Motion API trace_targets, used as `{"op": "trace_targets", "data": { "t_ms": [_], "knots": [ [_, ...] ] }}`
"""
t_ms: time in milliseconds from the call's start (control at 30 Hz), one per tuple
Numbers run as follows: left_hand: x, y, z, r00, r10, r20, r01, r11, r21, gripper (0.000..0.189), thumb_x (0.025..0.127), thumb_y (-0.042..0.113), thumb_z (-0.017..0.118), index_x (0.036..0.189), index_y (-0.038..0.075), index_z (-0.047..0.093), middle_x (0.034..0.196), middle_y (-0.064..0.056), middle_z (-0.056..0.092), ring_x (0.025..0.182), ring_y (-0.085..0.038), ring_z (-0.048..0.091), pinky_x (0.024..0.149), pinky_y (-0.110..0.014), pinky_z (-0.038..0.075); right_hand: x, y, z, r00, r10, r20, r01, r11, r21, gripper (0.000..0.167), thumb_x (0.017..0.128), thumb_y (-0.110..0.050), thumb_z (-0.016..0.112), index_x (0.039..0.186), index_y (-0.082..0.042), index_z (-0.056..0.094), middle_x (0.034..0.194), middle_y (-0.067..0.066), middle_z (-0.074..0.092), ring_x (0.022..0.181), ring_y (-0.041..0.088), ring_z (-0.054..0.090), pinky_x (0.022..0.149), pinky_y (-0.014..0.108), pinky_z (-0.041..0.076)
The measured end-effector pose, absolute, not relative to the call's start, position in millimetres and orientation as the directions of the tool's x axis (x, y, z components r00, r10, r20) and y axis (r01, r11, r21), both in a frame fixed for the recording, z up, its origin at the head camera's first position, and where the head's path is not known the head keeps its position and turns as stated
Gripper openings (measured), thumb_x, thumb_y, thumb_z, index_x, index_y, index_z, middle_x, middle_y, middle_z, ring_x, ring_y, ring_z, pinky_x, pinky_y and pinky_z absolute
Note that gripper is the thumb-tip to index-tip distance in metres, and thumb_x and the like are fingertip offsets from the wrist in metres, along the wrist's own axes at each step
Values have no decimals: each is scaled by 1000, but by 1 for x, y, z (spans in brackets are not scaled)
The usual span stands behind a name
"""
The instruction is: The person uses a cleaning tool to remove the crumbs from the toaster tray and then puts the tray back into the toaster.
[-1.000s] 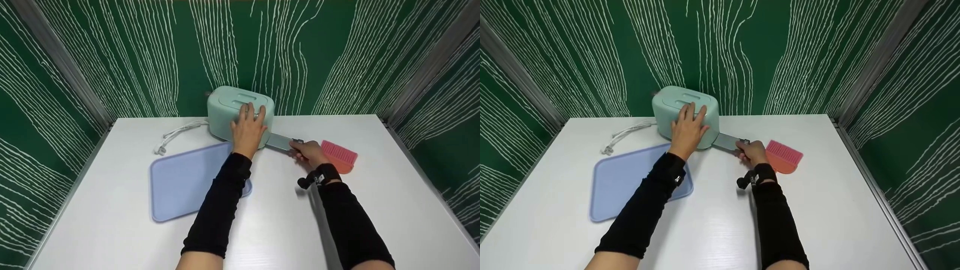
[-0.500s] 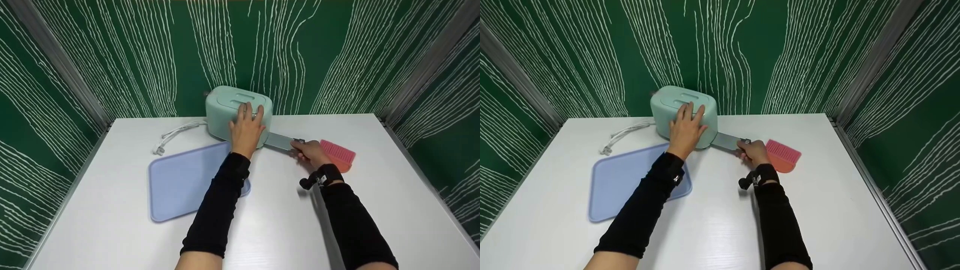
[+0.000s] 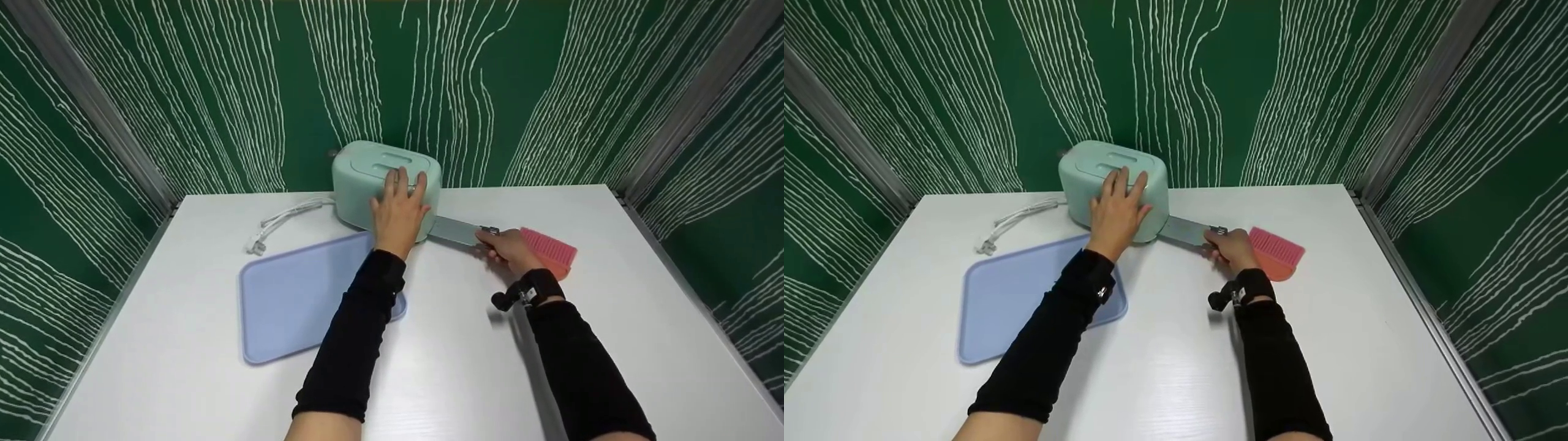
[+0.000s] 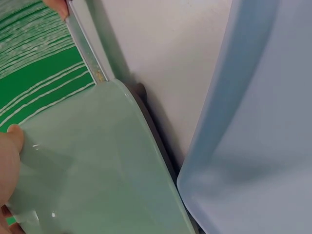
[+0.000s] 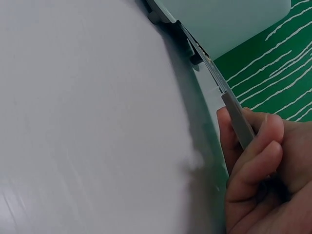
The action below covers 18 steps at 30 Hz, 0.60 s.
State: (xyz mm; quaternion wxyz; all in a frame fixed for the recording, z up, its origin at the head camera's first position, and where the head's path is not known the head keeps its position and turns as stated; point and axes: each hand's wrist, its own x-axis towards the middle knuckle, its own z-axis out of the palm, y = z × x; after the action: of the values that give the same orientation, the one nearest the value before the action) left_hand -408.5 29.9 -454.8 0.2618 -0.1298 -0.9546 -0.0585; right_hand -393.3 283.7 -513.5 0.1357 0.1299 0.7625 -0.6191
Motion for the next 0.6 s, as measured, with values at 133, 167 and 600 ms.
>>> {"op": "trace_targets", "data": {
  "t_ms": [133,167,600],
  "knots": [
    [-409,30,-455,-830,215,514,277,960,47,62,105,51,65,161,31,47,168,-11,44,158,-29,39,97,-53,56,-392,287,-514,-936,17,-351,347,206,-915,30,107,-36,67,100,-7,68,58,-14,57,48,-3,47,48,15,39],
    [-409,30,-455,-829,215,517,277,960,46,62,105,51,65,161,31,47,168,-11,45,158,-29,39,96,-53,56,-391,288,-513,-937,17,-349,345,207,-916,30,107,-36,67,99,-7,69,58,-14,58,48,-4,47,49,14,39],
    [-408,30,-454,-828,215,517,264,964,23,61,106,52,62,161,31,46,168,-10,45,158,-28,39,94,-52,57,-386,295,-510,-930,37,-367,367,198,-909,30,106,-37,69,99,-8,70,62,-13,64,47,-5,48,48,13,40]
  ]
}}
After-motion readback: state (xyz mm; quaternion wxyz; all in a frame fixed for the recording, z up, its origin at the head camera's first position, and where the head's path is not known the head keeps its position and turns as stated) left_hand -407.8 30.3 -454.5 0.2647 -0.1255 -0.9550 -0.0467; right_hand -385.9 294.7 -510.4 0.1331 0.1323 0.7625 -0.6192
